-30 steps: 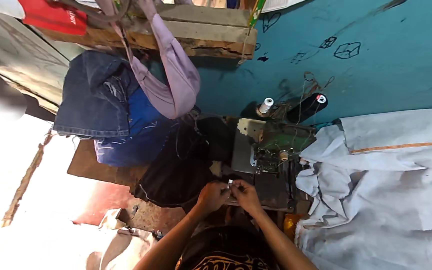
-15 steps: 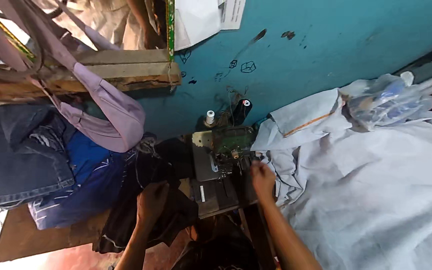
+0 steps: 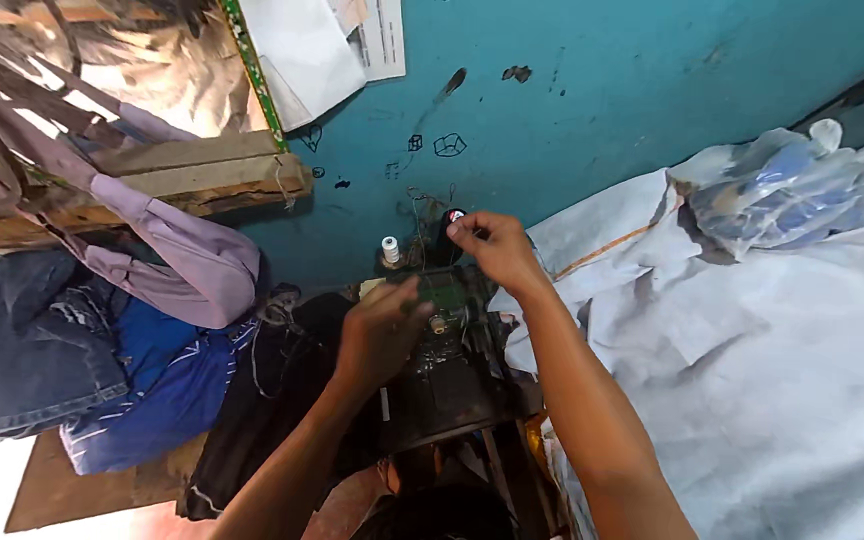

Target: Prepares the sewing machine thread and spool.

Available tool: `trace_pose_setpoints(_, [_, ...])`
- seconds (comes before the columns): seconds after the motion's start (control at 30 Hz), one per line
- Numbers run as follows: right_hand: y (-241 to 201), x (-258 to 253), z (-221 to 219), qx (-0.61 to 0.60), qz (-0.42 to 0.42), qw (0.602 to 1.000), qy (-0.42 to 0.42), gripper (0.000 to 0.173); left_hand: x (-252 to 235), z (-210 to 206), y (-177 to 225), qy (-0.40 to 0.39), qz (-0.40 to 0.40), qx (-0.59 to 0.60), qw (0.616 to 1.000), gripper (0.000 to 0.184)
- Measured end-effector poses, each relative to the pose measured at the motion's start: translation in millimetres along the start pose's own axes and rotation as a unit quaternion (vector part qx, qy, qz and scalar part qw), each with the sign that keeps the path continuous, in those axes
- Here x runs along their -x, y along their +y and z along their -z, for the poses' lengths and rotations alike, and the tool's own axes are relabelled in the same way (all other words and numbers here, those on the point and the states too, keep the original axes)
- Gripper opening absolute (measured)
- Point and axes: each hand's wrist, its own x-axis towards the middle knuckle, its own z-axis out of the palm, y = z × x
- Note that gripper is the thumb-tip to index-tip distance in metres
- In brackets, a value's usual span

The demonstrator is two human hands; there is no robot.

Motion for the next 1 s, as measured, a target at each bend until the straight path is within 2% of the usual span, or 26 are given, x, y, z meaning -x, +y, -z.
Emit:
trace_pose_setpoints(0.07, [-16.7, 13.0, 16.1, -0.029, 0.105, 0.994, -0.003, 0.016, -43.8, -18.6, 21.3, -0.081, 0.021, 0.037, 0.996, 0.064])
trace_pose_setpoints(0.1, [-23.8, 19.0, 23.5, -0.052, 0.159, 0.986, -0.006, 0.015, -62.4, -28.4, 28.6, -0.102, 0.03, 0.067, 0.992, 0.059])
trace_pose_setpoints(0.13, [-28.8, 22.5, 31.9, -0.091, 0.213, 0.973, -0.001, 0.015, -77.3, -34.5, 37.3, -0.104, 0.041, 0.089, 0.99, 0.034])
trace_pose_setpoints(0.17, [-29.6, 23.0, 41.3, -0.141, 0.256, 0.956, 0.016, 0.017, -86.5, -33.1, 44.8, -0.103, 0.033, 0.092, 0.99, 0.021])
trace_pose_setpoints(0.2, [-23.5, 20.7, 51.1, -0.175, 0.275, 0.944, 0.049, 0.024, -87.8, -23.7, 50.6, -0.096, 0.015, 0.082, 0.992, 0.025])
trace_pose_setpoints(0.23, [-7.9, 16.7, 58.5, -0.183, 0.267, 0.941, 0.099, 0.032, -81.8, -8.9, 53.3, -0.071, 0.001, 0.06, 0.996, 0.03])
trace_pose_setpoints(0.3, [47.9, 9.3, 55.3, -0.117, 0.165, 0.958, 0.202, 0.04, -55.3, 26.9, 50.3, -0.01, 0.014, 0.035, 0.999, 0.033])
trace_pose_setpoints(0.37, [113.8, 4.7, 26.8, -0.032, 0.03, 0.985, 0.166, 0.055, -22.0, 50.2, 39.8, 0.041, 0.017, 0.05, 0.998, 0.034])
trace_pose_setpoints(0.4, [141.8, 3.3, 6.4, -0.011, -0.005, 0.992, 0.129, 0.067, -4.8, 54.5, 36.0, 0.06, 0.018, 0.05, 0.997, 0.034])
trace_pose_setpoints(0.47, [175.4, -2.8, -31.8, 0.008, -0.017, 0.993, 0.113, 0.085, 20.2, 53.5, 35.2, 0.091, 0.023, 0.037, 0.995, 0.031])
trace_pose_setpoints(0.53, [186.8, -13.9, -57.0, 0.002, -0.002, 0.989, 0.145, 0.093, 34.8, 48.2, 41.8, 0.101, 0.035, 0.035, 0.994, 0.028])
trace_pose_setpoints(0.63, [191.6, -28.1, -66.5, -0.022, 0.06, 0.981, 0.184, 0.08, 39.0, 41.2, 53.5, 0.106, 0.043, 0.03, 0.993, 0.028])
trace_pose_setpoints(0.77, [189.8, -31.5, -42.5, -0.065, 0.057, 0.992, 0.094, 0.05, 42.2, 38.1, 63.9, 0.129, 0.051, 0.024, 0.99, 0.026])
trace_pose_setpoints(0.87, [192.6, -36.0, -33.6, -0.078, 0.063, 0.994, 0.054, 0.04, 45.6, 36.6, 67.6, 0.134, 0.057, 0.025, 0.989, 0.026])
trace_pose_setpoints(0.93, [184.7, -35.3, -36.7, -0.098, 0.065, 0.991, 0.065, 0.047, 44.0, 34.4, 70.1, 0.137, 0.059, 0.028, 0.988, 0.026])
trace_pose_setpoints(1.0, [171.3, -33.4, -44.0, -0.123, 0.077, 0.984, 0.102, 0.068, 41.2, 32.5, 72.1, 0.138, 0.057, 0.033, 0.988, 0.026])
